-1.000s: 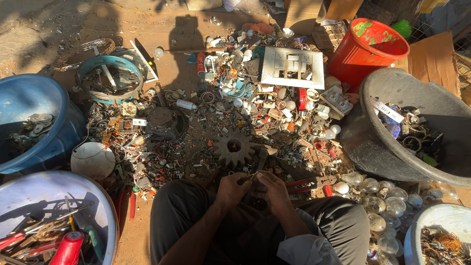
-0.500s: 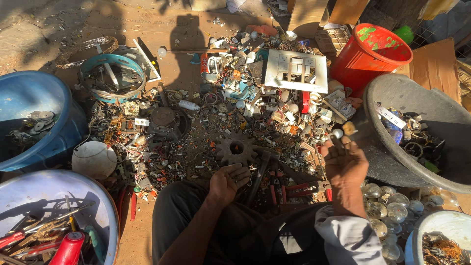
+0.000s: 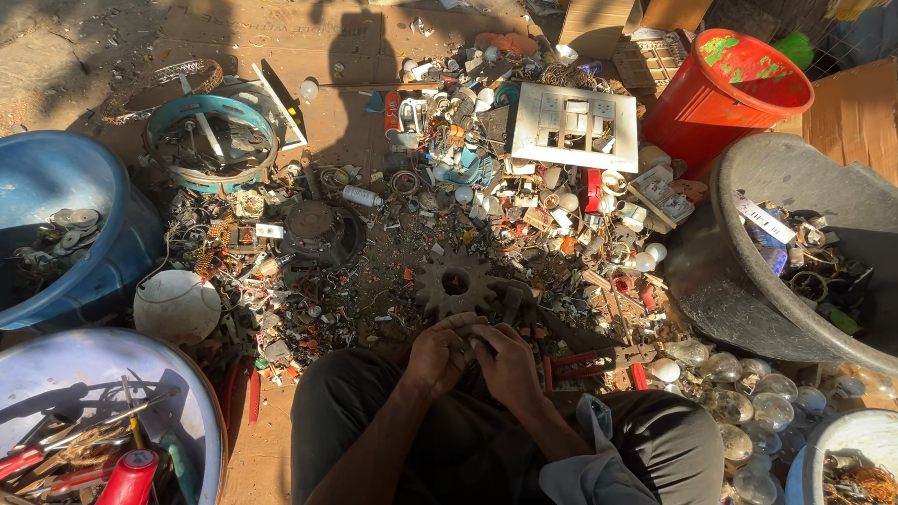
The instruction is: The person sits on the ground and uses a hammer to repeatedly strike a small metal component held in their left hand. They occasionally use pliers to adjust the component while continuing to hammer it on a metal gear used as an anvil.
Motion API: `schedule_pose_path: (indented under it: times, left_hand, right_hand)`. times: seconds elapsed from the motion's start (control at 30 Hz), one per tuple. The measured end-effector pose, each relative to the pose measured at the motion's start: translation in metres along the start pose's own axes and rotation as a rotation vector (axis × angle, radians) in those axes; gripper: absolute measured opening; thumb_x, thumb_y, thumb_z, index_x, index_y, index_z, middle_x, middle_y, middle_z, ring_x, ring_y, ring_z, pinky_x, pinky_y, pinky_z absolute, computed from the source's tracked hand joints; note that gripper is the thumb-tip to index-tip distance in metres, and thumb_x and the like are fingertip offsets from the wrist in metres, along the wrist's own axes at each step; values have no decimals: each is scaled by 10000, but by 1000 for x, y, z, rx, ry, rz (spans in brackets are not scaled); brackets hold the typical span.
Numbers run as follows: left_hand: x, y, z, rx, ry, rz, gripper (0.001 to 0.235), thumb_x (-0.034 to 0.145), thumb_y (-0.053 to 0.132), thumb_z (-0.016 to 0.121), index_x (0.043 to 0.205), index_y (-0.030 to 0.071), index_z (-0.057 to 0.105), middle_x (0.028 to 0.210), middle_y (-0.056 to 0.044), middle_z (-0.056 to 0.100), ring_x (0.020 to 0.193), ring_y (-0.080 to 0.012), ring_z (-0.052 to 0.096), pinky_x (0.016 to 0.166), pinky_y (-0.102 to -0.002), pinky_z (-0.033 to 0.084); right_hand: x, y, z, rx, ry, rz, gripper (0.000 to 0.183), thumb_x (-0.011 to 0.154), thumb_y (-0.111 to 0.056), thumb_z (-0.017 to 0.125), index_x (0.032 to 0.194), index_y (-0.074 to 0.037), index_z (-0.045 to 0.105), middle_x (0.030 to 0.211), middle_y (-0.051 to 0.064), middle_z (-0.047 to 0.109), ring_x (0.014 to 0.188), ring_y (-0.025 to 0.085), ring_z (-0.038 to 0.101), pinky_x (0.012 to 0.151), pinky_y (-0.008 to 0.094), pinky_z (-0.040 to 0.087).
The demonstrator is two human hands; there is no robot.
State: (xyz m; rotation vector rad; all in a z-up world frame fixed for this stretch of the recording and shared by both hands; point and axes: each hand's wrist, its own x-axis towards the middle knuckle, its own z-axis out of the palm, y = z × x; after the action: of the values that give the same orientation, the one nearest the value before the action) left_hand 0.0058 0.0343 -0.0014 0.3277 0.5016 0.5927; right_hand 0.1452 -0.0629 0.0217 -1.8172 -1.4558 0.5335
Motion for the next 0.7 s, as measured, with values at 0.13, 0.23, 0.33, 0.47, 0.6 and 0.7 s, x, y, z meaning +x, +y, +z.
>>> schedule_pose_path:
  times: [0.13,0.23,0.33,0.47,0.6,0.7]
  left_hand:
    - [5,-8,-9,60,-18,8,424,1014,-22,358,1374,-119,559,1374,-262,594,1165,-310,631,990,-433,572]
    - [11,-11,-9,5,42,-8,428,1072,96,366,1403,-117,534,1381,-269,601,1175,-323,617,982,-457,540]
    - [15,-9,-4,-117,100,-27,472,1084,199,328,1404,-111,484,1380,-284,600,1260,-367,631,1076,-493,545]
    - [13,-7,-1,-105,89,-19,481,1109,249,327,1378,-113,495,1374,-283,603,1268,-373,614,1087,-501,526]
    - [13,-5,5,-108,93,-19,526,1118,299,327,1311,-132,559,1315,-298,627,1215,-385,636,1085,-483,540]
    - [10,-1,9,-84,138,-25,521,1113,325,345,1291,-109,574,1291,-270,647,1192,-357,653,1064,-476,541]
  right_hand:
    - [-1,12,10,-8,-8,-77,228,983,-126,699,1188,-29,717,1152,136,683,1002,284,711,804,398,616]
    - [0,29,11,155,-1,122,192,963,-122,702,1131,-31,721,1084,106,706,951,238,723,769,397,608]
    - [6,42,7,485,5,391,159,969,-93,714,1109,-19,705,983,105,710,847,223,702,719,394,585]
    - [7,38,4,771,-14,479,178,976,-35,682,1151,-11,698,893,133,692,717,227,648,628,390,543]
    - [4,18,5,284,-50,55,191,948,-42,690,1125,-11,754,1064,77,768,932,204,769,786,348,639]
    - [4,5,3,130,-26,25,201,919,-62,730,1111,-6,735,1079,99,754,969,238,773,772,359,644]
